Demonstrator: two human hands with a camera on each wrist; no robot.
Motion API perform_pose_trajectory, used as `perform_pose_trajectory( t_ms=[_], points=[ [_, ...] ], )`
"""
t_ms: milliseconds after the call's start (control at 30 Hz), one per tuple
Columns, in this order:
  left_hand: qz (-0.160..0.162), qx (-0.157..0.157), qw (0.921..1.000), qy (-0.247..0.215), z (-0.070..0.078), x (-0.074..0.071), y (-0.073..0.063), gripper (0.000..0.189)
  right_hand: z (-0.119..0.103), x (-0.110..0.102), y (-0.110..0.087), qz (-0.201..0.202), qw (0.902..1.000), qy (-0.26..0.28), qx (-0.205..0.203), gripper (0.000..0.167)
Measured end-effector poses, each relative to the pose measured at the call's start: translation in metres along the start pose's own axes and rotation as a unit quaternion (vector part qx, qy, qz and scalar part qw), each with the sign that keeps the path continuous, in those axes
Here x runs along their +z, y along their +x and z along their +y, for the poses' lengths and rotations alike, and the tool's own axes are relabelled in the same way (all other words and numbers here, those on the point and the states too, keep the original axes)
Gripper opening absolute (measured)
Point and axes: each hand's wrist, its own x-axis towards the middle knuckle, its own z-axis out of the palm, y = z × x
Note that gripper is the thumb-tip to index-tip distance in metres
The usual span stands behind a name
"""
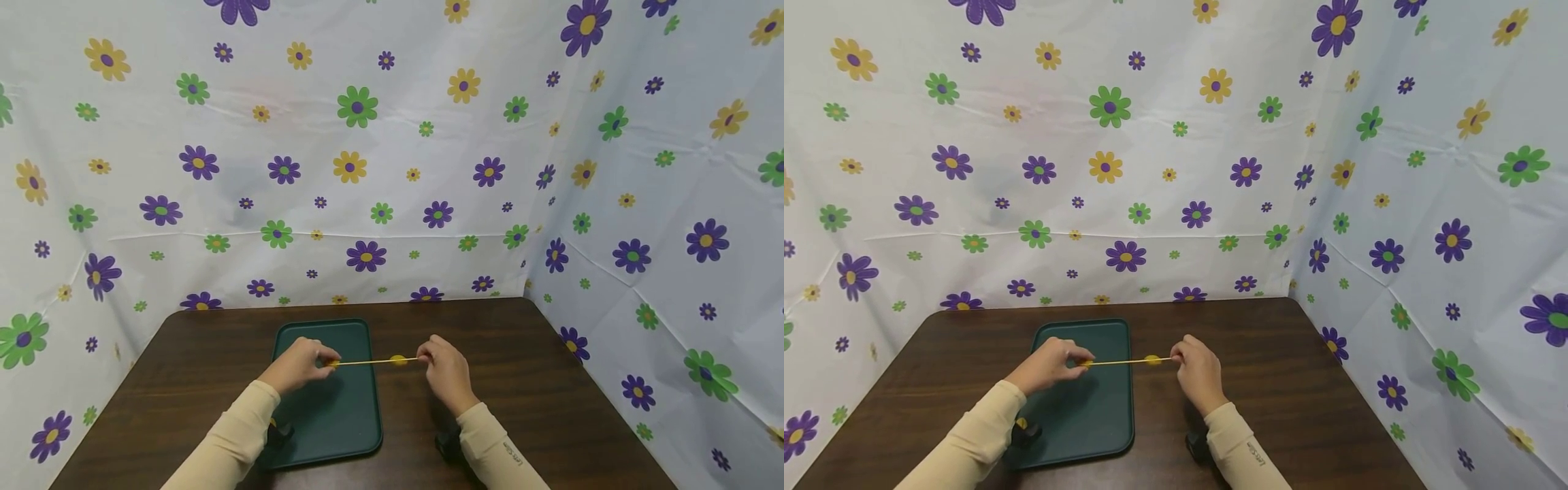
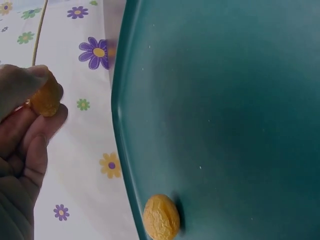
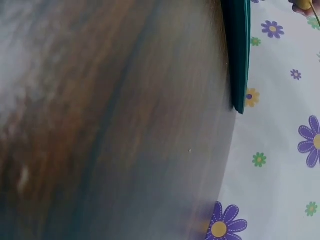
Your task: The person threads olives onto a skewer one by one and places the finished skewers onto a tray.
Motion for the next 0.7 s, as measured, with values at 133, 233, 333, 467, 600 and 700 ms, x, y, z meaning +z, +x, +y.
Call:
perform_pose_trajectory(
  t_ms=[133, 233, 333, 467, 600, 700],
  points=[
    [-0.002, 0.014, 0.9998, -0.011, 0.007, 0.001, 0.003, 0.017, -0.004, 0.003, 0.000, 0.000, 0.9998, -0.007, -0.017, 0.023],
    [-0.006, 0.018, 0.9997, -0.015, 0.011, 0.003, 0.004, 0.017, -0.007, 0.005, 0.000, -0.004, 0.9997, -0.012, -0.021, 0.023],
    [-0.007, 0.019, 0.9997, -0.013, 0.014, 0.003, 0.005, 0.016, -0.010, 0.006, 0.000, -0.009, 0.9998, -0.014, -0.015, 0.024],
    [-0.012, 0.029, 0.9994, -0.009, 0.018, 0.004, 0.008, 0.016, -0.012, 0.006, 0.000, -0.015, 0.9998, -0.014, -0.009, 0.025],
    [-0.021, 0.032, 0.9992, -0.004, 0.020, 0.005, 0.011, 0.017, -0.013, 0.005, 0.000, -0.018, 0.9997, -0.012, -0.007, 0.025],
    [-0.027, 0.029, 0.9992, -0.003, 0.021, 0.006, 0.013, 0.017, -0.014, 0.005, -0.001, -0.018, 0.9997, -0.013, -0.008, 0.026]
  ],
)
